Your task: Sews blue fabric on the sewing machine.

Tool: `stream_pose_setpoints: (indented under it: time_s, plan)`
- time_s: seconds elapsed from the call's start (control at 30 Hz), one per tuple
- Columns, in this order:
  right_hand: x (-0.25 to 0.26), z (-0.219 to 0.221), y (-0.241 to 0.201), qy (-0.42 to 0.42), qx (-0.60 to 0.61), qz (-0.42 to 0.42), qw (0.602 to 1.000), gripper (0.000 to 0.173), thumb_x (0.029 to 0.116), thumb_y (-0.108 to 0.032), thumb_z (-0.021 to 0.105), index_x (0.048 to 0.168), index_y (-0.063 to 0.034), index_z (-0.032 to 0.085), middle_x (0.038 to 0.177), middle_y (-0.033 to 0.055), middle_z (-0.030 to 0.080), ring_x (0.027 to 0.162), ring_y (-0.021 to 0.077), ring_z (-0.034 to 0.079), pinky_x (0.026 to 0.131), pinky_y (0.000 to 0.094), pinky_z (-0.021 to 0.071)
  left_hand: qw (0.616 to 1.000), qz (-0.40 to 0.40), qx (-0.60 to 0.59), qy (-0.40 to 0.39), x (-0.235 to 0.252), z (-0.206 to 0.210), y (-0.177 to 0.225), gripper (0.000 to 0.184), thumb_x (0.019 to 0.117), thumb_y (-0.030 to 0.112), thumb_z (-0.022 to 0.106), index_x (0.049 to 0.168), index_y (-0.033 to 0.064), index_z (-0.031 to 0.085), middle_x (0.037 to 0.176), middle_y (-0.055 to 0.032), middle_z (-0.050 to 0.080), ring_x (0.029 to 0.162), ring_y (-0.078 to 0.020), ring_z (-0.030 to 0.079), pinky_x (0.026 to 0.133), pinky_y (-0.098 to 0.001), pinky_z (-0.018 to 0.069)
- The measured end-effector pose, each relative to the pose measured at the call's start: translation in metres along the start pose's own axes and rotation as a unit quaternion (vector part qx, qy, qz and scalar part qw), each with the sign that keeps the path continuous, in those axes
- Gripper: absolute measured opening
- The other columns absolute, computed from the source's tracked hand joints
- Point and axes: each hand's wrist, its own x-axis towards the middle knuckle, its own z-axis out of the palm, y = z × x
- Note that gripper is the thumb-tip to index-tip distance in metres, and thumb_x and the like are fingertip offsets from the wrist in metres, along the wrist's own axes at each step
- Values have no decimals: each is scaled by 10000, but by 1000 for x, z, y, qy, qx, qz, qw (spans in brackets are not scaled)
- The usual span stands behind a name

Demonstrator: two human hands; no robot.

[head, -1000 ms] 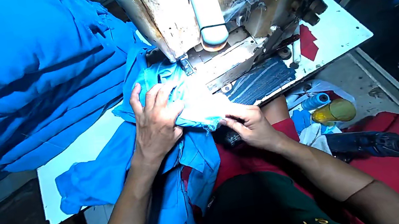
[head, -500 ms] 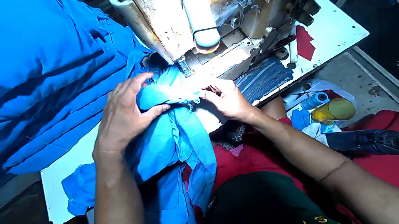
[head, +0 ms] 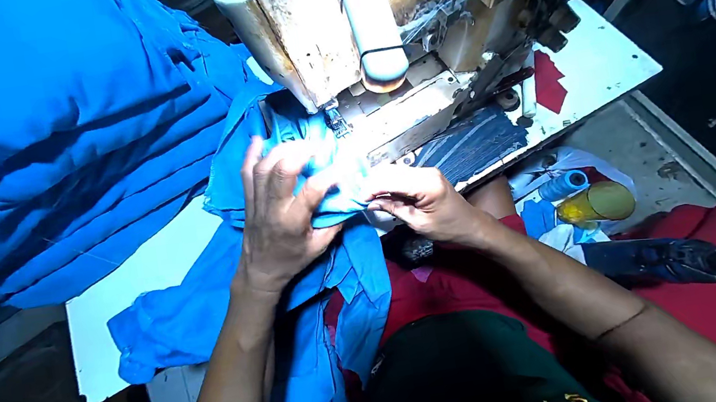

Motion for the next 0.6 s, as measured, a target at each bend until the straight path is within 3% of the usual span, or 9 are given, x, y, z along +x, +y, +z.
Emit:
stream_pose_setpoints:
  time_s: [0.03, 0.07, 0.13, 0.2, 0.3, 0.4, 0.6]
  plan:
    - [-4, 0, 1, 12, 10, 9, 1000, 119, 946, -21, 695, 1044, -7, 760, 1070, 87, 732, 1016, 140, 692, 923, 327, 586, 998, -41, 44, -26, -2, 2, -1, 422, 865, 336, 738, 1241, 149, 702, 1510, -181, 482, 1482, -404, 347, 1222, -683, 191]
    - [-7, 1, 1, 20, 21, 21, 999, 108, 943, -9, 693, 1031, 3, 754, 1052, 89, 732, 983, 133, 696, 897, 318, 595, 994, -78, 60, -47, -5, 6, -3, 425, 841, 261, 700, 1255, 167, 703, 1579, -180, 407, 1513, -406, 284, 1217, -664, 210]
    - [-13, 1, 3, 36, 41, 48, 997, 92, 942, 2, 686, 1013, 13, 744, 1004, 83, 722, 909, 120, 689, 830, 299, 601, 989, -125, 54, -60, -8, 8, -4, 333, 825, 145, 676, 1151, 152, 740, 1602, -162, 382, 1492, -372, 336, 1185, -558, 360]
    - [-17, 1, 3, 49, 51, 71, 995, 76, 948, -4, 677, 998, 10, 733, 955, 73, 711, 832, 106, 671, 750, 282, 592, 988, -130, 62, -60, -7, 4, 0, 241, 842, 103, 654, 1060, 121, 756, 1560, -144, 447, 1413, -357, 440, 1093, -536, 439]
    - [-20, -1, 0, 53, 57, 91, 993, 80, 953, -5, 671, 1004, 13, 730, 953, 76, 714, 830, 105, 674, 750, 279, 594, 984, -133, 99, -63, 0, -2, 9, 209, 862, 89, 632, 1024, 110, 762, 1520, -130, 503, 1367, -354, 486, 1037, -550, 449]
    - [-15, 0, 3, 59, 42, 96, 993, 74, 962, -15, 661, 996, 6, 723, 944, 69, 703, 820, 100, 663, 739, 268, 585, 980, -149, 119, -59, 6, 2, 9, 236, 821, 69, 610, 1005, 101, 755, 1513, -128, 511, 1360, -368, 486, 1001, -570, 446]
    - [5, 5, 20, 56, 19, 87, 994, 90, 979, -26, 639, 1040, -1, 700, 914, 65, 688, 749, 96, 643, 674, 269, 573, 976, -187, 110, -34, 5, 12, -4, 258, 825, 41, 602, 1034, 97, 743, 1552, -141, 455, 1402, -387, 435, 1053, -574, 425]
